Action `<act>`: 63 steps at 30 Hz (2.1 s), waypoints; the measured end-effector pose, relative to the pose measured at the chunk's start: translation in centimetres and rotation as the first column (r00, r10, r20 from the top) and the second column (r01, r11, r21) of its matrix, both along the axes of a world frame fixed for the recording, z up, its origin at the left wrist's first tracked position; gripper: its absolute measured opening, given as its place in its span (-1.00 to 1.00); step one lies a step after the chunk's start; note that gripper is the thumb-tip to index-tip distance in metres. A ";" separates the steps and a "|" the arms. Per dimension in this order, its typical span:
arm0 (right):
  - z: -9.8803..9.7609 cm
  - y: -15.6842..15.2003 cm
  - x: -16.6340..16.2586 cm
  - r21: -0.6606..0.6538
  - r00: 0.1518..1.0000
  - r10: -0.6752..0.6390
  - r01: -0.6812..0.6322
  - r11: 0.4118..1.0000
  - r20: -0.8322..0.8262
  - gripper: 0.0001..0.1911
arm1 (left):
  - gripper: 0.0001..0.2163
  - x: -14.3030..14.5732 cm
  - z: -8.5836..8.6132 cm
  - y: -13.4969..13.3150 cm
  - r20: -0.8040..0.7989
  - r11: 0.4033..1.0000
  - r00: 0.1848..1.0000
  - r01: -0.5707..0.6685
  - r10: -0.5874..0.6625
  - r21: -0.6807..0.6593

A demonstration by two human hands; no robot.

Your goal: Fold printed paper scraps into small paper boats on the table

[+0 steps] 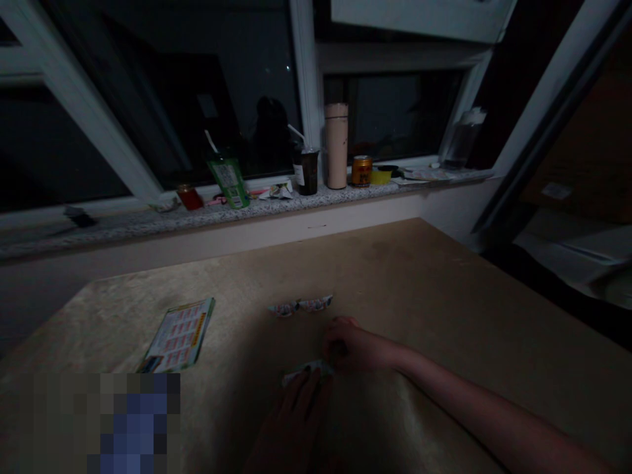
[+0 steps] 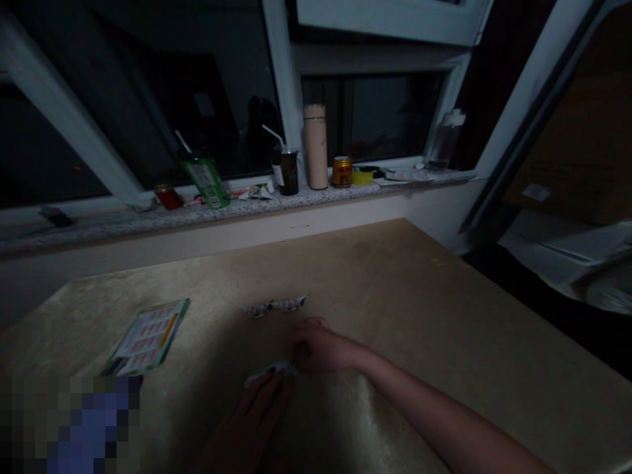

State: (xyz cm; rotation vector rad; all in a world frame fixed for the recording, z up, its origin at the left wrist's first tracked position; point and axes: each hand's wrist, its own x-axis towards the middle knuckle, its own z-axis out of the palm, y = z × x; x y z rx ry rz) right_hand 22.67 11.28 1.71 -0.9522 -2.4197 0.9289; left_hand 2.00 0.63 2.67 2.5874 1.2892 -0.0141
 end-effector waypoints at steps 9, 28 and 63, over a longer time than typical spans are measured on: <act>-0.1 -0.2 -0.2 0.013 1.000 -0.015 0.015 1.000 0.024 -0.82 | -0.28 0.5 0.5 0.2 -0.063 0.994 0.997 -0.043 0.036 -0.105; 0.3 -1.3 -0.6 0.057 0.993 -0.100 0.097 0.994 0.060 -0.80 | -0.67 -3.4 0.3 3.0 0.353 0.997 0.935 -0.064 0.045 0.044; -0.3 -6.2 -4.6 0.520 0.913 -0.106 -0.126 0.845 0.393 -0.65 | -0.63 -6.5 1.0 5.4 0.264 0.990 0.964 -0.043 0.006 0.136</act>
